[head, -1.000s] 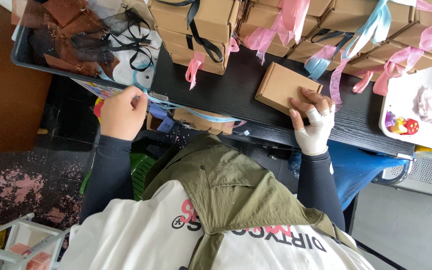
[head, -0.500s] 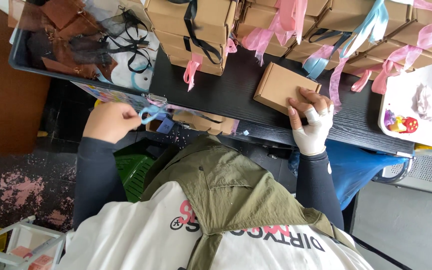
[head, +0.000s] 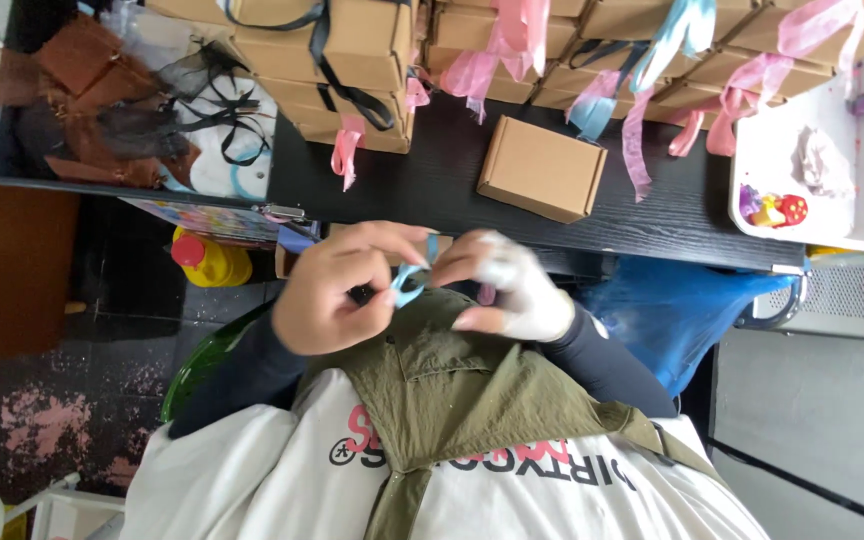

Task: Packaging heart-shaped wax melts into small boxes with decorative paper and ribbons.

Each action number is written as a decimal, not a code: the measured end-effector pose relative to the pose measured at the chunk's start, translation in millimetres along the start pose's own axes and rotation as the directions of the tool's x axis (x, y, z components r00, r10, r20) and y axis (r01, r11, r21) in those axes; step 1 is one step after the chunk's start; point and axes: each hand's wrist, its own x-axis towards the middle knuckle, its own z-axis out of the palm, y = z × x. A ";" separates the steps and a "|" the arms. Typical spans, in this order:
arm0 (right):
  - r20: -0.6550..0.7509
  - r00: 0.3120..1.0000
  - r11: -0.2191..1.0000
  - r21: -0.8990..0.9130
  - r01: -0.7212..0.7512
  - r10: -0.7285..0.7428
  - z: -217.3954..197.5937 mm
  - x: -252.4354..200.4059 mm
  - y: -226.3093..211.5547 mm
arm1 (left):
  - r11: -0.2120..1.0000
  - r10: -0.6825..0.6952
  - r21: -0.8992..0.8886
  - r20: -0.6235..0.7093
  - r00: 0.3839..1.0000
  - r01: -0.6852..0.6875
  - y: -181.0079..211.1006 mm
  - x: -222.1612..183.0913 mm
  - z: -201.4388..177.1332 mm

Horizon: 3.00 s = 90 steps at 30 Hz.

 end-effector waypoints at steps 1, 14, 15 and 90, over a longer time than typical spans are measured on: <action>0.012 1.000 0.992 0.125 -0.010 0.008 5.3 7.8 -6.9 | 0.997 -0.008 -0.075 -0.044 0.999 0.005 -5.7 2.3 10.5; -0.136 0.765 0.715 0.486 -0.502 0.629 -37.4 -91.7 -5.9 | 0.900 -0.416 -0.092 0.110 0.903 0.426 -22.5 29.8 24.9; -0.141 0.763 0.716 0.485 -0.502 0.631 -43.6 -91.3 -8.5 | 0.901 -0.412 -0.092 0.114 0.904 0.423 -25.0 30.2 23.7; -0.207 0.734 0.633 0.682 -0.366 0.647 -5.5 -66.3 48.0 | 0.289 -0.480 -0.896 0.170 0.861 0.338 -54.3 62.4 90.2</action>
